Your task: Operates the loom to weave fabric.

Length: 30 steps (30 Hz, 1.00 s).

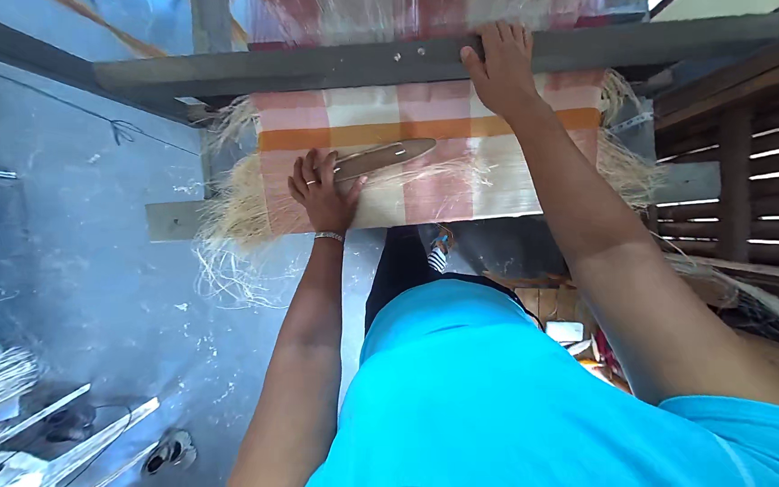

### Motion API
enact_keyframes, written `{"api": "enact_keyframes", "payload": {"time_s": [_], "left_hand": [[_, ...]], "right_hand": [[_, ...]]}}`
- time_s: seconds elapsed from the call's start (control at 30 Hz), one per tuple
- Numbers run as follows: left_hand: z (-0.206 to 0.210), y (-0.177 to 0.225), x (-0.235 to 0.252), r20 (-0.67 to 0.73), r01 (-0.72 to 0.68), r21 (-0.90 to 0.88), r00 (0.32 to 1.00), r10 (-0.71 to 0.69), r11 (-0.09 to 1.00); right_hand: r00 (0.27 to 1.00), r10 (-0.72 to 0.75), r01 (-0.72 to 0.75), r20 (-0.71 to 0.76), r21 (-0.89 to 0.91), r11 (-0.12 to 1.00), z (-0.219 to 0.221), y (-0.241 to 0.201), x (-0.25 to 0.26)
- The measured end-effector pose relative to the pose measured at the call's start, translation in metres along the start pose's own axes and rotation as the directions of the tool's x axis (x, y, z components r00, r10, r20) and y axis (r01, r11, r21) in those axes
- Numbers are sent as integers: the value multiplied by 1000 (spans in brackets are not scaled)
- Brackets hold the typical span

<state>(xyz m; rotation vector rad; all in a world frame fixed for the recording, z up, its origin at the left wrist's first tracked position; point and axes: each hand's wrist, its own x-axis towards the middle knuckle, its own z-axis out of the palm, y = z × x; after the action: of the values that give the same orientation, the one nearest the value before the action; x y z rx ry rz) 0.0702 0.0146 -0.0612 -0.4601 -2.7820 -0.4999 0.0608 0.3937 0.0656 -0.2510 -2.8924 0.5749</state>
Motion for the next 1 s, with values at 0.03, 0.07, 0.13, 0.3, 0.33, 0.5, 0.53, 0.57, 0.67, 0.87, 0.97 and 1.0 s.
{"api": "enact_keyframes", "payload": {"time_s": [0.03, 0.07, 0.13, 0.3, 0.33, 0.5, 0.53, 0.57, 0.67, 0.87, 0.97, 1.0], "left_hand": [[-1, 1, 0, 5, 4, 0, 1000, -4, 1000], [-1, 1, 1, 6, 6, -2, 1000, -6, 1000], [-1, 2, 1, -4, 7, -16, 1000, -7, 1000], [3, -1, 1, -6, 11, -20, 1000, -11, 1000], [3, -1, 1, -7, 8, -21, 1000, -8, 1000], [1, 1, 1, 4, 10, -33, 1000, -10, 999], [1, 0, 1, 8, 10, -37, 1000, -10, 999], [2, -1, 1, 5, 10, -43, 1000, -9, 999], [4, -2, 1, -4, 8, -49, 1000, -9, 999], [3, 0, 0, -35, 19, -31, 999, -20, 999], [0, 4, -1, -33, 65, 10, 997, -65, 998], [0, 5, -1, -24, 76, 31, 997, -75, 997]], "right_hand": [[998, -51, 54, -30, 78, 995, -2, 5, -8], [992, -88, 102, -86, 174, 980, -4, 9, -20], [983, -83, 131, -163, 313, 941, -13, 11, -54], [984, 157, -105, -87, 429, 897, -7, 39, -157], [973, 215, -153, -88, 451, 879, 1, 47, -174], [925, 378, -350, 38, 470, 810, 30, 50, -217], [925, 377, -355, 47, 458, 815, 36, 47, -219], [927, 372, -350, 44, 451, 821, 42, 44, -220], [921, 389, -340, -21, 445, 829, 53, 39, -215], [946, 318, -275, -71, 346, 897, 54, 49, -187], [955, 296, -272, -31, 311, 911, 56, 55, -177], [956, 290, -264, -37, 317, 911, 56, 56, -175]]}}
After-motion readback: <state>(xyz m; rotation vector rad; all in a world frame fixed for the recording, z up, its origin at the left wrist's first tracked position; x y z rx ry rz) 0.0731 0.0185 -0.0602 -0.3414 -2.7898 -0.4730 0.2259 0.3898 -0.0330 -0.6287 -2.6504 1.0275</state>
